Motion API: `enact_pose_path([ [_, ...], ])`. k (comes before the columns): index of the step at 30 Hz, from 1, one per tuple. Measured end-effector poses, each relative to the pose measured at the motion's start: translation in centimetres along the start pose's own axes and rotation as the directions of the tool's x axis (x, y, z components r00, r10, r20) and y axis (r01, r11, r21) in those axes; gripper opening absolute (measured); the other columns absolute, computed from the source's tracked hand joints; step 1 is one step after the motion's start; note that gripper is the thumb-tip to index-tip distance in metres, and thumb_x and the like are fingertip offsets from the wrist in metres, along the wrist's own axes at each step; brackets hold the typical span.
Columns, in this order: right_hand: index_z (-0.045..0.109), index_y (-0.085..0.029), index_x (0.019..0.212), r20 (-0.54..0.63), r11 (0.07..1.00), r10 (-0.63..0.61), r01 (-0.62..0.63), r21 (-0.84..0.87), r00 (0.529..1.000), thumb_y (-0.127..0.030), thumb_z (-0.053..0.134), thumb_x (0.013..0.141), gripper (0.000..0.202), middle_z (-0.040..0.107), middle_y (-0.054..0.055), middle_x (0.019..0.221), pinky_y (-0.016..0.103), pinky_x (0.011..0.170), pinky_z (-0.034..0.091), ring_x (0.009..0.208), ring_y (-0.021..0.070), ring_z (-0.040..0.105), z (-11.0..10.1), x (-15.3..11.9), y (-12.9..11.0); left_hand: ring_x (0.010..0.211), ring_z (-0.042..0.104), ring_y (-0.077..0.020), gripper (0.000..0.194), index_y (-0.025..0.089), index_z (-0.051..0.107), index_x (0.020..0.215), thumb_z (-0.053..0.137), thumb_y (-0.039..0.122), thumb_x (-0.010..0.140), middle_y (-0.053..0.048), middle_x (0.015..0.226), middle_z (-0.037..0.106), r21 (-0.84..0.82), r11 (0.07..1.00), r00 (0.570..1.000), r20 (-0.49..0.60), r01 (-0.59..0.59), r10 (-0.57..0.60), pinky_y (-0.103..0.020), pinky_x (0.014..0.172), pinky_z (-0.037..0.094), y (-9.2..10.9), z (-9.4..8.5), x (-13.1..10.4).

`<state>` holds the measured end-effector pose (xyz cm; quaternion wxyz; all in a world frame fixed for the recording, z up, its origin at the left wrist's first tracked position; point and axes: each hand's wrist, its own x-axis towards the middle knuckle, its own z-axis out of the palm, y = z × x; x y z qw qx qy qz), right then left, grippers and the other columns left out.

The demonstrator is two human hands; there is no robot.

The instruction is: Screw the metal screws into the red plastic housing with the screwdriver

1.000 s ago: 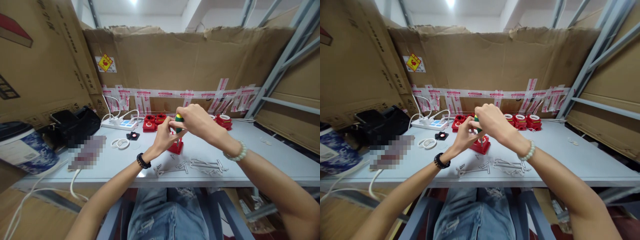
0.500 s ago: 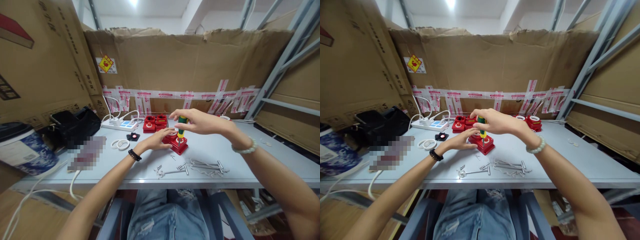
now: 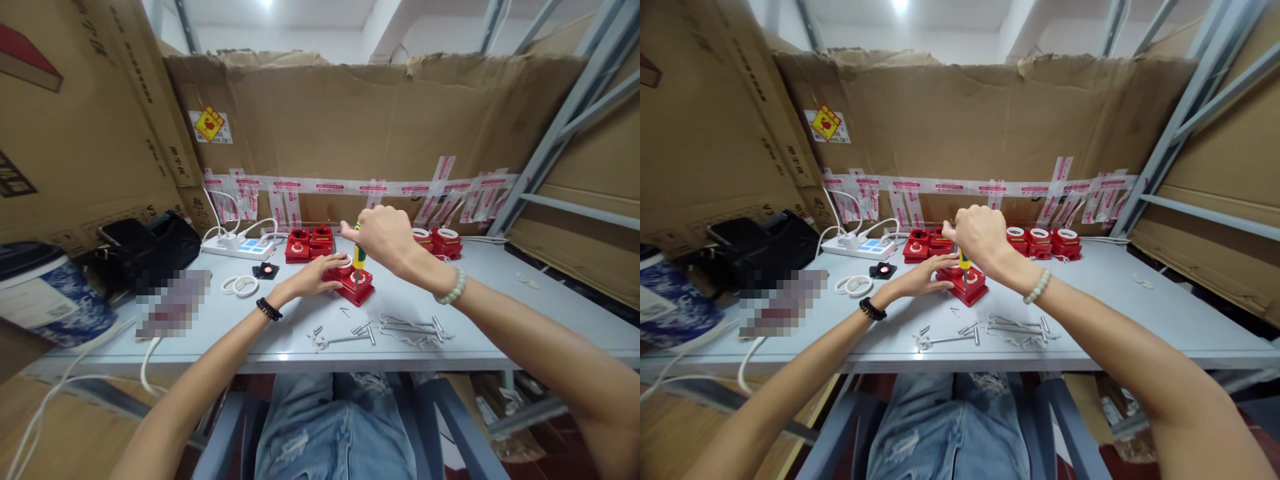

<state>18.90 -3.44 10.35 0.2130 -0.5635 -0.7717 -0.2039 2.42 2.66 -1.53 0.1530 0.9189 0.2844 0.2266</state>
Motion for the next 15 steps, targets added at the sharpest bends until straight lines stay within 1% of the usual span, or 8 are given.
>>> enact_pose_path([
  [3, 0.069, -0.012, 0.078, -0.053, 0.986, 0.114, -0.119, -0.115, 0.992, -0.041, 0.040, 0.090, 0.043, 0.067, 0.018, 0.075, 0.035, 0.061, 0.040, 0.074, 0.0263, 0.063, -0.1, -0.3, -0.6, 0.134, 0.038, -0.0256, 0.051, 0.030, 0.049, 0.130, 0.063, 0.031, 0.081, -0.006, 0.147, 0.038, -0.017, 1.000, 1.000, -0.010, -0.006, 0.006, -0.048, 0.110, 0.030, 0.2, 0.0, 0.0],
  [7, 0.064, -0.011, 0.093, 0.149, 0.992, -0.002, 0.021, -0.127, 0.989, -0.045, 0.036, 0.090, 0.044, 0.068, 0.017, 0.081, 0.034, 0.060, 0.039, 0.074, 0.0254, 0.062, -2.0, -0.5, 0.5, 0.135, 0.036, -0.0255, 0.053, 0.029, 0.045, 0.133, 0.061, 0.035, 0.083, -0.006, 0.149, 0.036, -0.001, 1.000, 1.000, 0.002, 0.006, -0.006, -0.048, 0.111, 0.028, 0.3, -0.1, -0.1],
  [9, 0.054, -0.013, 0.112, 0.333, 0.986, -0.162, 0.166, 0.016, 0.929, -0.043, 0.038, 0.090, 0.041, 0.068, 0.013, 0.085, 0.032, 0.058, 0.039, 0.069, 0.0218, 0.061, -3.2, -0.4, 1.6, 0.135, 0.036, -0.0254, 0.054, 0.027, 0.045, 0.134, 0.061, 0.037, 0.084, -0.007, 0.149, 0.035, 0.017, 1.000, 1.000, 0.012, 0.010, -0.010, -0.047, 0.112, 0.027, 0.2, -0.1, -0.1],
  [10, 0.049, -0.015, 0.118, 0.435, 0.971, -0.238, 0.205, 0.122, 0.868, -0.041, 0.042, 0.089, 0.040, 0.068, 0.010, 0.086, 0.030, 0.057, 0.039, 0.065, 0.0186, 0.060, -3.8, -0.4, 2.1, 0.135, 0.037, -0.0251, 0.054, 0.027, 0.045, 0.134, 0.060, 0.037, 0.084, -0.007, 0.149, 0.035, 0.023, 1.000, 1.000, 0.015, 0.008, -0.008, -0.047, 0.112, 0.027, 0.2, 0.0, -0.1],
  [11, 0.049, -0.017, 0.117, 0.521, 0.956, -0.287, 0.206, 0.210, 0.804, -0.040, 0.045, 0.088, 0.037, 0.067, 0.007, 0.083, 0.028, 0.053, 0.038, 0.059, 0.0157, 0.058, -4.3, -0.3, 2.6, 0.135, 0.037, -0.0248, 0.054, 0.026, 0.045, 0.134, 0.060, 0.037, 0.084, -0.007, 0.149, 0.035, 0.028, 1.000, 1.000, 0.015, 0.003, -0.003, -0.047, 0.112, 0.026, 0.1, 0.0, -0.1],
  [12, 0.051, -0.018, 0.112, 0.546, 0.944, -0.318, 0.208, 0.255, 0.775, -0.038, 0.047, 0.087, 0.032, 0.066, 0.005, 0.080, 0.027, 0.052, 0.037, 0.056, 0.0140, 0.057, -4.7, -0.3, 2.9, 0.135, 0.037, -0.0244, 0.053, 0.026, 0.045, 0.134, 0.060, 0.036, 0.084, -0.007, 0.149, 0.036, 0.030, 1.000, 1.000, 0.013, -0.003, 0.002, -0.046, 0.112, 0.026, 0.0, 0.1, -0.1],
  [13, 0.053, -0.019, 0.106, 0.551, 0.939, -0.332, 0.211, 0.273, 0.766, -0.037, 0.050, 0.087, 0.027, 0.064, 0.003, 0.075, 0.026, 0.051, 0.036, 0.054, 0.0129, 0.056, -4.9, -0.3, 3.1, 0.135, 0.037, -0.0242, 0.053, 0.026, 0.045, 0.134, 0.061, 0.036, 0.084, -0.007, 0.148, 0.036, 0.032, 0.999, 1.000, 0.007, -0.008, 0.008, -0.046, 0.113, 0.026, -0.1, 0.1, -0.1],
  [15, 0.057, -0.018, 0.092, 0.504, 0.940, -0.332, 0.234, 0.249, 0.797, -0.038, 0.052, 0.086, 0.021, 0.061, 0.001, 0.065, 0.026, 0.051, 0.035, 0.052, 0.0122, 0.054, -4.9, -0.3, 3.0, 0.135, 0.038, -0.0242, 0.053, 0.025, 0.045, 0.133, 0.062, 0.035, 0.084, -0.008, 0.148, 0.037, 0.038, 0.999, 1.000, -0.006, -0.012, 0.013, -0.046, 0.113, 0.026, -0.3, 0.2, -0.1],
])
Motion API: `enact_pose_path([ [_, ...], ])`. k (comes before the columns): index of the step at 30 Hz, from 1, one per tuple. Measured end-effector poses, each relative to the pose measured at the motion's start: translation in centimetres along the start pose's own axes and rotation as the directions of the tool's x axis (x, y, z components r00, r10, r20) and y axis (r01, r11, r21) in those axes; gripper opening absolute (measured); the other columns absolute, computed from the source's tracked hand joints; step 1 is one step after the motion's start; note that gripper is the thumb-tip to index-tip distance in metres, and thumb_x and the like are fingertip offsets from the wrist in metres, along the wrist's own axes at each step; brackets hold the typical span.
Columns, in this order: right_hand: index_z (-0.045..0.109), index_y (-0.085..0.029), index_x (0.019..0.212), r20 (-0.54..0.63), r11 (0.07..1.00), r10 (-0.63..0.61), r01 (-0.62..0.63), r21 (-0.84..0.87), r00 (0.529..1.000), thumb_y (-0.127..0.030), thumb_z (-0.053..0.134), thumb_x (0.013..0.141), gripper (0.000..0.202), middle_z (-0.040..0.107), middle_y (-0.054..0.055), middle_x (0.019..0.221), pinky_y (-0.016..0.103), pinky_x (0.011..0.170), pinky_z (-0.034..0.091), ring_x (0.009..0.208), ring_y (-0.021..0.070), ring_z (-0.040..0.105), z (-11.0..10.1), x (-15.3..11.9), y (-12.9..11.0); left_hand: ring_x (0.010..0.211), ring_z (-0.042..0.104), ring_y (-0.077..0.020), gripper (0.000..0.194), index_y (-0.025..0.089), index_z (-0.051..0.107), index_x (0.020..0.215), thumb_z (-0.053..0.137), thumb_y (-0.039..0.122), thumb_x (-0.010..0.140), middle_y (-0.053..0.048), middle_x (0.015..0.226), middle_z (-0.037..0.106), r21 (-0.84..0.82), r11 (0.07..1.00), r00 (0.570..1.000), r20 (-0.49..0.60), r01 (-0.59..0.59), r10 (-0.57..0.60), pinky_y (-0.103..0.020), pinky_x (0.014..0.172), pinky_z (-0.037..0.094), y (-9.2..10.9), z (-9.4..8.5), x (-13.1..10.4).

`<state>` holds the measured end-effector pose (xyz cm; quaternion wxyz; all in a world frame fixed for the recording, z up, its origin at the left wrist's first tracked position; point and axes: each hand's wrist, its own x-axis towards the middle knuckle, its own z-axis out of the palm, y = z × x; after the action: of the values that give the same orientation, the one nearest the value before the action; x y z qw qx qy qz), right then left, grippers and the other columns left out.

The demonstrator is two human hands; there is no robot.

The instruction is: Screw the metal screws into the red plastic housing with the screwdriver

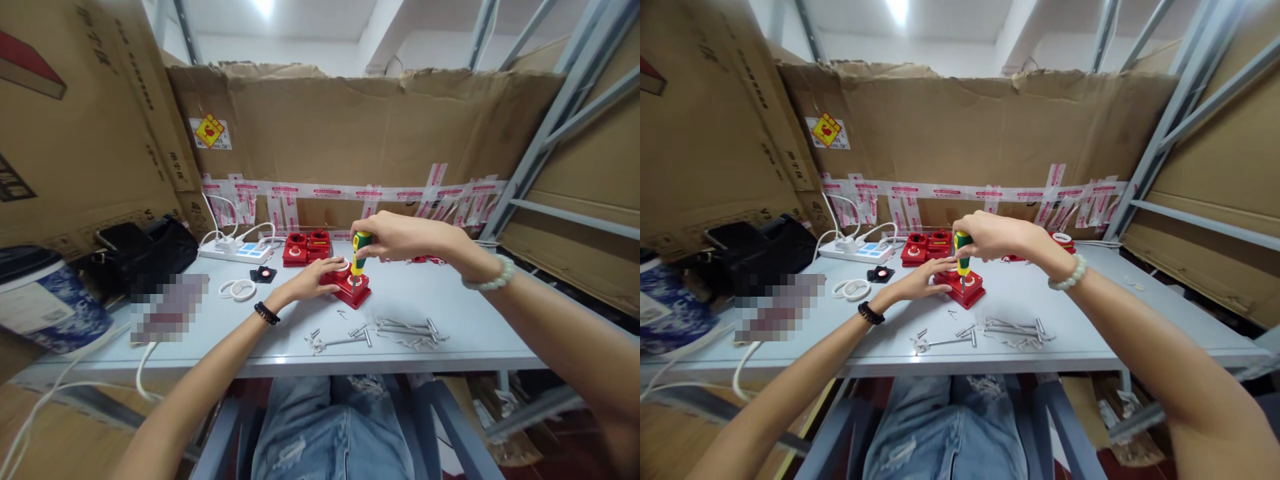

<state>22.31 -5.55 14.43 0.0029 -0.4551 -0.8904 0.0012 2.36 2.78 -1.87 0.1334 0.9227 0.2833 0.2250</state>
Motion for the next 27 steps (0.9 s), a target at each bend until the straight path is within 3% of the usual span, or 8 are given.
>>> enact_pose_path([
  [3, 0.060, -0.016, 0.081, -0.160, 0.989, 0.048, -0.069, -0.128, 0.986, -0.046, 0.049, 0.087, 0.032, 0.059, 0.004, 0.059, 0.029, 0.052, 0.033, 0.054, 0.0146, 0.054, 1.1, 0.9, -0.5, 0.133, 0.039, -0.0252, 0.053, 0.026, 0.046, 0.133, 0.062, 0.034, 0.083, -0.007, 0.147, 0.039, 0.016, 1.000, 1.000, -0.010, 0.009, -0.009, -0.046, 0.111, 0.030, 0.0, 0.1, 0.0],
  [5, 0.063, -0.016, 0.073, -0.320, 0.963, 0.130, -0.196, -0.185, 0.938, -0.051, 0.047, 0.086, 0.041, 0.061, 0.008, 0.063, 0.030, 0.052, 0.030, 0.061, 0.0182, 0.056, 2.3, 1.8, -0.6, 0.133, 0.040, -0.0251, 0.051, 0.027, 0.047, 0.132, 0.062, 0.033, 0.083, -0.007, 0.147, 0.039, 0.020, 1.000, 1.000, -0.012, 0.009, -0.009, -0.046, 0.110, 0.032, 0.1, 0.1, 0.0],
  [8, 0.067, -0.016, 0.072, -0.510, 0.904, 0.345, -0.426, -0.046, 0.788, -0.054, 0.043, 0.084, 0.046, 0.066, 0.011, 0.070, 0.030, 0.053, 0.029, 0.067, 0.0213, 0.059, 4.1, 2.8, 0.2, 0.133, 0.039, -0.0238, 0.052, 0.027, 0.046, 0.132, 0.062, 0.033, 0.083, -0.007, 0.147, 0.039, 0.010, 1.000, 1.000, -0.017, -0.009, 0.009, -0.045, 0.109, 0.032, 0.2, 0.1, 0.0],
  [12, 0.068, -0.017, 0.070, -0.581, 0.834, 0.515, -0.524, 0.170, 0.630, -0.053, 0.041, 0.082, 0.047, 0.067, 0.009, 0.067, 0.028, 0.053, 0.029, 0.065, 0.0212, 0.060, 5.7, 2.9, 1.7, 0.135, 0.038, -0.0224, 0.053, 0.025, 0.044, 0.133, 0.062, 0.032, 0.083, -0.009, 0.146, 0.039, -0.013, 0.999, 0.999, -0.026, -0.039, 0.038, -0.045, 0.111, 0.030, 0.0, 0.2, 0.0],
  [16, 0.064, -0.018, 0.062, -0.584, 0.840, 0.531, -0.471, 0.269, 0.614, -0.050, 0.044, 0.081, 0.043, 0.063, 0.007, 0.060, 0.027, 0.051, 0.028, 0.057, 0.0174, 0.056, 6.2, 2.8, 1.6, 0.135, 0.037, -0.0227, 0.053, 0.025, 0.045, 0.133, 0.061, 0.033, 0.084, -0.009, 0.147, 0.039, -0.015, 0.999, 0.999, -0.021, -0.028, 0.028, -0.046, 0.111, 0.029, 0.1, 0.2, 0.0],
  [21, 0.053, -0.018, 0.053, -0.718, 0.934, 0.342, -0.305, 0.187, 0.606, -0.048, 0.052, 0.078, 0.039, 0.053, 0.001, 0.051, 0.026, 0.049, 0.023, 0.047, 0.0101, 0.038, 5.1, 2.0, -0.7, 0.136, 0.036, -0.0242, 0.054, 0.027, 0.044, 0.134, 0.059, 0.037, 0.084, -0.008, 0.147, 0.037, -0.001, 1.000, 1.000, 0.000, -0.004, 0.004, -0.046, 0.111, 0.030, 0.3, 0.0, -0.2],
  [24, 0.047, -0.018, 0.052, -0.840, 0.964, 0.254, -0.200, 0.177, 0.480, -0.048, 0.051, 0.081, 0.042, 0.046, -0.002, 0.049, 0.026, 0.050, 0.024, 0.047, 0.0082, 0.032, 3.3, 0.1, -1.7, 0.135, 0.037, -0.0241, 0.054, 0.025, 0.047, 0.132, 0.058, 0.045, 0.083, -0.009, 0.146, 0.039, -0.007, 1.000, 1.000, -0.013, 0.027, -0.027, -0.042, 0.111, 0.030, 0.8, -0.1, -0.2],
  [27, 0.041, -0.019, 0.051, -0.910, 0.962, 0.267, -0.148, 0.231, 0.316, -0.046, 0.054, 0.081, 0.042, 0.039, -0.004, 0.047, 0.026, 0.048, 0.024, 0.046, 0.0074, 0.029, 1.7, -2.6, -1.5, 0.124, 0.048, -0.0241, 0.054, 0.019, 0.053, 0.123, 0.049, 0.056, 0.084, -0.013, 0.134, 0.048, 0.026, 0.980, 0.960, -0.207, 0.197, -0.188, -0.037, 0.104, 0.038, 2.2, -0.1, 0.5],
])
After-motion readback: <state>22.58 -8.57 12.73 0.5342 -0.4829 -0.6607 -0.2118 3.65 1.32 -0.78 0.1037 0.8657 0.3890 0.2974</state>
